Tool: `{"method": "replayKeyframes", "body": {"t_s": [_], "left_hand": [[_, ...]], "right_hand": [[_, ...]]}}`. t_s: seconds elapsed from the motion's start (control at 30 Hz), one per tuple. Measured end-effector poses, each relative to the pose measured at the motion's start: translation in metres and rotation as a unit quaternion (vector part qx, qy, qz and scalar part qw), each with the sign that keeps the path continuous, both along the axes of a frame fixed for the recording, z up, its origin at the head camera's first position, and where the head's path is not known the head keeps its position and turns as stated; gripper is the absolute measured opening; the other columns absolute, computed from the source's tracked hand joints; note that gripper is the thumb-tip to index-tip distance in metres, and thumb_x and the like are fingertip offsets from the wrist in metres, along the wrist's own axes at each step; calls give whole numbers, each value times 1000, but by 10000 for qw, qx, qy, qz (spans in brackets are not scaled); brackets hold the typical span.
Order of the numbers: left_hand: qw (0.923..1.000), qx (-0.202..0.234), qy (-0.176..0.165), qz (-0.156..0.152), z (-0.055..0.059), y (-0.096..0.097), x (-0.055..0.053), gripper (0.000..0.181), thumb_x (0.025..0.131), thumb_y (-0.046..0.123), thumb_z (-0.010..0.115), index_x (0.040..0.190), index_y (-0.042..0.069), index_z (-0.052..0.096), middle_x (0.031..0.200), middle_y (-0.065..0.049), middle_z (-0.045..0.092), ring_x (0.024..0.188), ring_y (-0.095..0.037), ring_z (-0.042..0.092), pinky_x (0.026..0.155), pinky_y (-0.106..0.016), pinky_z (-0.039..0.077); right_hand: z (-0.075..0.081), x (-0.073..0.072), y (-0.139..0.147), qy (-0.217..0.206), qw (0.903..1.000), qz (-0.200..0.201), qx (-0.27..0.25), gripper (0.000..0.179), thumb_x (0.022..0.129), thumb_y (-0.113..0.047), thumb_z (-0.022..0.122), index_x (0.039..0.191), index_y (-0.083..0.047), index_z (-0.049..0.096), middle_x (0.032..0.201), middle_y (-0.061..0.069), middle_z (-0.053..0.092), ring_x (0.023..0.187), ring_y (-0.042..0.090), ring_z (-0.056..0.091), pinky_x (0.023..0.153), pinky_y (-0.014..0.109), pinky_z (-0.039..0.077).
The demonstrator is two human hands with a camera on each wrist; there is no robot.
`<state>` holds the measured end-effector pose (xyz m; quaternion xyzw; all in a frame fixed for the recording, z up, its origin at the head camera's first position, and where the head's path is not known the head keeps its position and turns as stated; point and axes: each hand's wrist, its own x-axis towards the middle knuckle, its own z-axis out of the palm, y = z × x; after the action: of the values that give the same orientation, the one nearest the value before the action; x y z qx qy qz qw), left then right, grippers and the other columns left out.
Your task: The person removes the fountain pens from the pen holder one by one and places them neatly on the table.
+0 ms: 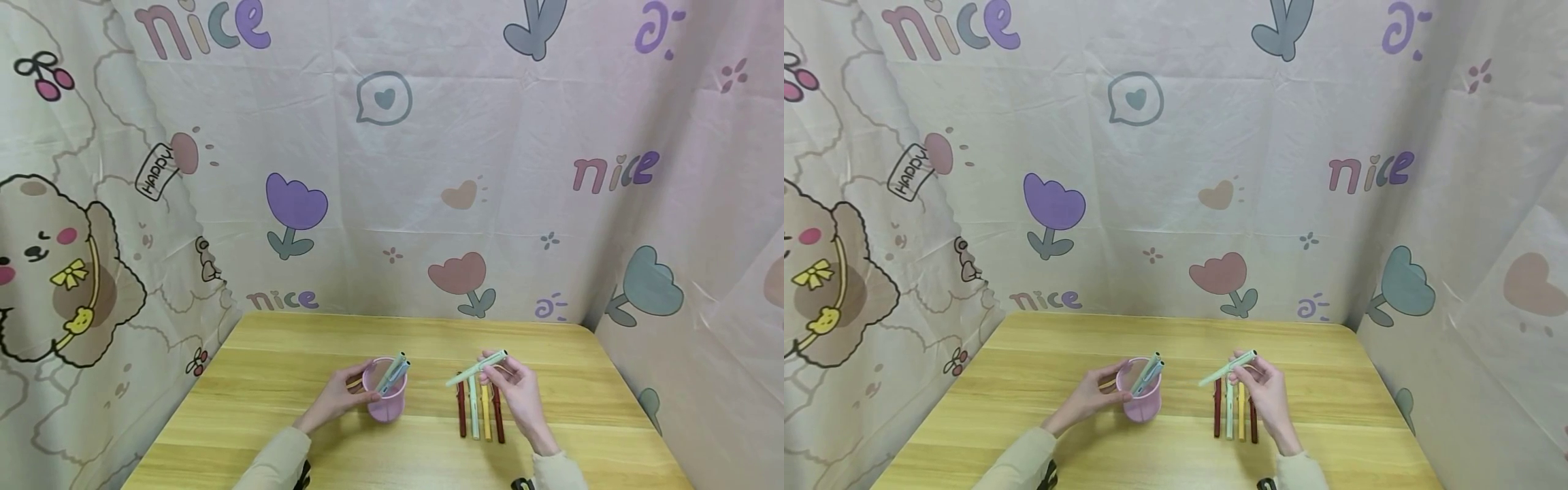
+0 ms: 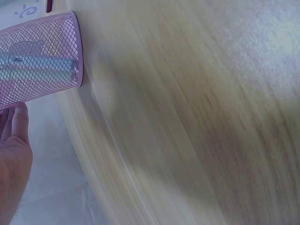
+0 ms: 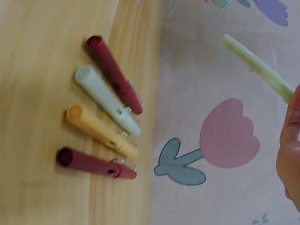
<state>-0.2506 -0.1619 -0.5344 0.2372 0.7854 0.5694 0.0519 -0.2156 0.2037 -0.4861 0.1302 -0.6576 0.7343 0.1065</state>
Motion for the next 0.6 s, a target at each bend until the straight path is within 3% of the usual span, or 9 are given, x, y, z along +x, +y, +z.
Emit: {"method": "replayKeyframes", "body": {"t_s": [0.13, 0.27, 0.37, 0.6], "left_hand": [[10000, 14, -17, -1, 0, 0, 0, 81, 86, 16, 80, 148, -11, 37, 151, -38, 37, 136, -53, 46, 109, -37, 51], [10000, 28, -11, -10, 0, 0, 0, 80, 86, 15, 80, 148, -11, 37, 151, -38, 37, 136, -54, 47, 109, -37, 51], [10000, 22, 4, 1, 0, 0, 0, 80, 85, 15, 80, 148, -12, 37, 151, -38, 38, 135, -54, 47, 109, -37, 52], [10000, 43, -3, -27, 0, 0, 0, 80, 86, 15, 80, 148, -12, 37, 151, -39, 38, 135, -54, 47, 109, -38, 51]], "right_hand": [[-5, -1, 9, 20, 10000, 32, 10, 33, 96, 3, 61, 122, 22, 51, 103, -7, 76, 78, 6, 71, 71, 18, 65], [-11, -3, 19, 195, 9994, 282, 31, 18, 100, 2, 55, 118, 0, 60, 102, -5, 76, 77, 6, 70, 69, 21, 66], [-17, -4, 27, 310, 9983, 501, 41, 23, 104, 1, 48, 119, -12, 59, 100, -4, 77, 76, 8, 71, 68, 24, 66], [-24, -4, 40, 188, 9976, 557, 365, 29, 107, -3, 42, 129, -19, 53, 96, -5, 77, 72, 9, 71, 63, 25, 65]]}}
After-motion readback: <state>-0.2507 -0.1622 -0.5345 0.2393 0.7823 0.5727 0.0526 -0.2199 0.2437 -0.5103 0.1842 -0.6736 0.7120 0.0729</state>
